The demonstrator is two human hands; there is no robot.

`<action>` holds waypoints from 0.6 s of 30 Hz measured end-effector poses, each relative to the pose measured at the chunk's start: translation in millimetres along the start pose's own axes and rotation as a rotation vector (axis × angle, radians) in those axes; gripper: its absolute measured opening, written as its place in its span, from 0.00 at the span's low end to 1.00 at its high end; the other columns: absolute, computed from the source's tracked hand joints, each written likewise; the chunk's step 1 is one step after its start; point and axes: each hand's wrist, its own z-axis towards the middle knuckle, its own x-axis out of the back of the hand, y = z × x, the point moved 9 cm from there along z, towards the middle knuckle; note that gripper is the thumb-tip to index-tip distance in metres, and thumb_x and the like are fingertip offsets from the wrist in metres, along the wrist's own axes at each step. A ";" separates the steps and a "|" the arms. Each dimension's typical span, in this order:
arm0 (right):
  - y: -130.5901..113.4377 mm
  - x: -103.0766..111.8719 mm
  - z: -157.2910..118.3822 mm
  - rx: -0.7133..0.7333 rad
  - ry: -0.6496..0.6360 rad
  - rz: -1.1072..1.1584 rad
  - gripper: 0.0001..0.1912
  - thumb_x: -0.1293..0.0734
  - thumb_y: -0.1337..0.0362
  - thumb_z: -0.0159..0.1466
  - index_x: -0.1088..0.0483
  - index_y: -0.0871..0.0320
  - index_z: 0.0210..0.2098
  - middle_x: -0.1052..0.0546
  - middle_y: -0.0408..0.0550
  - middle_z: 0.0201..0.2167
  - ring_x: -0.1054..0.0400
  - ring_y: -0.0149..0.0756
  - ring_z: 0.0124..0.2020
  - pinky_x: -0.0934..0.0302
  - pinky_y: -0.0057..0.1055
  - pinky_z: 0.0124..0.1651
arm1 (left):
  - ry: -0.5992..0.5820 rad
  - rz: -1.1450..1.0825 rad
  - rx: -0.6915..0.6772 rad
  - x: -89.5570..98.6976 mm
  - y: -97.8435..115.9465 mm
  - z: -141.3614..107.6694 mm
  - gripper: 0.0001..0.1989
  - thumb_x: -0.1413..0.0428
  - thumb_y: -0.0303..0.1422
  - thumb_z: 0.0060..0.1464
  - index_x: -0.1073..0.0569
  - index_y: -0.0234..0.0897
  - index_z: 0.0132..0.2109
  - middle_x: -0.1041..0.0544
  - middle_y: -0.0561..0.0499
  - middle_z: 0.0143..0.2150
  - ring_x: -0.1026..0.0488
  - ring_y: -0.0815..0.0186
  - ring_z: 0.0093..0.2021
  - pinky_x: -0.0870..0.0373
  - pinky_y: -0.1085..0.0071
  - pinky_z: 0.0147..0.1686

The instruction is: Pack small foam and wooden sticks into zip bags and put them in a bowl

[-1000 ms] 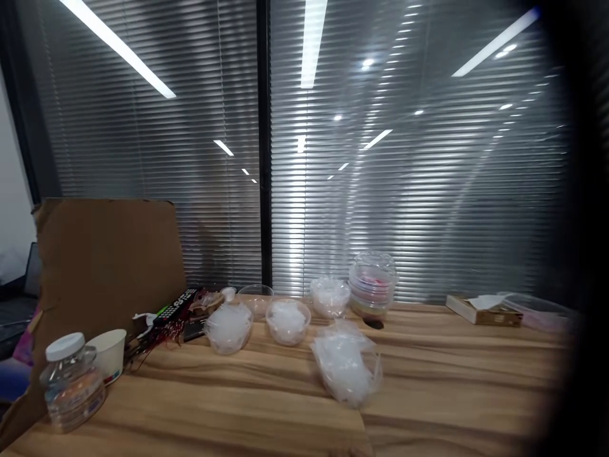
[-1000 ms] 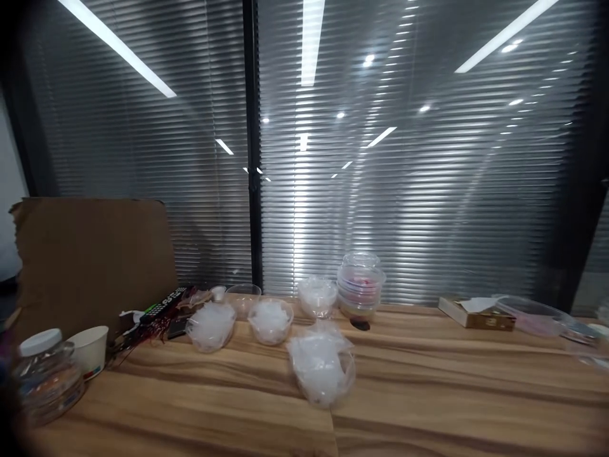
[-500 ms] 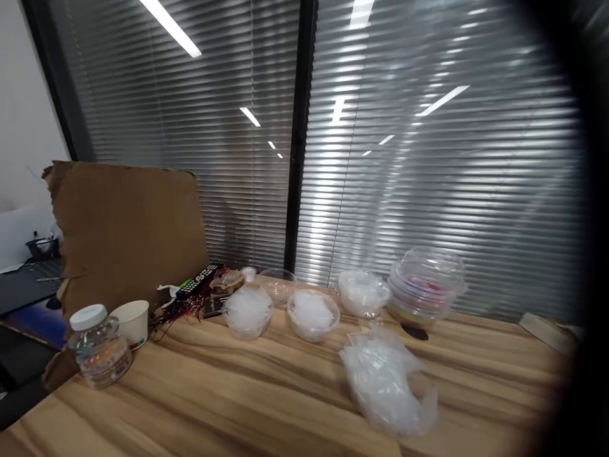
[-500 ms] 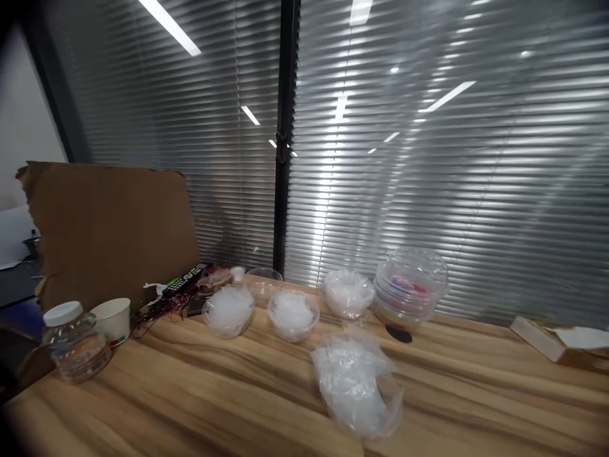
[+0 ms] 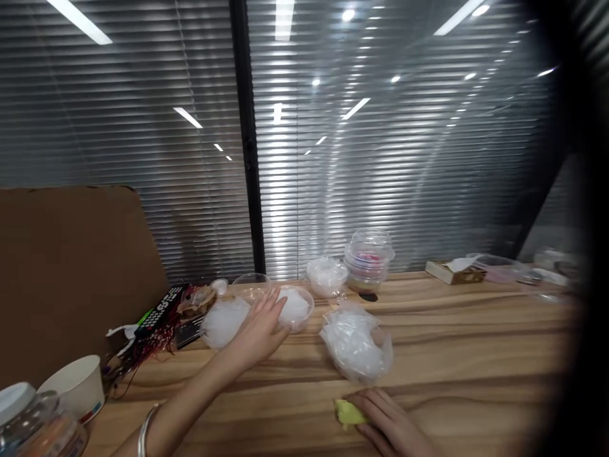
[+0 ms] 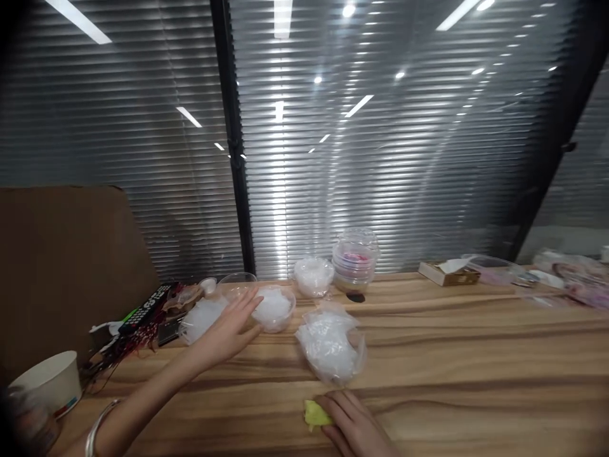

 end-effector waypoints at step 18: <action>-10.6 -10.6 -6.2 0.109 -0.060 -0.044 0.23 0.39 0.68 0.62 0.40 0.56 0.57 0.29 0.52 0.48 0.35 0.40 0.49 0.38 0.35 0.52 | -0.069 -0.073 -0.145 -34.8 20.3 2.9 0.23 0.45 0.40 0.53 0.35 0.41 0.55 0.32 0.48 0.55 0.34 0.61 0.53 0.38 0.68 0.52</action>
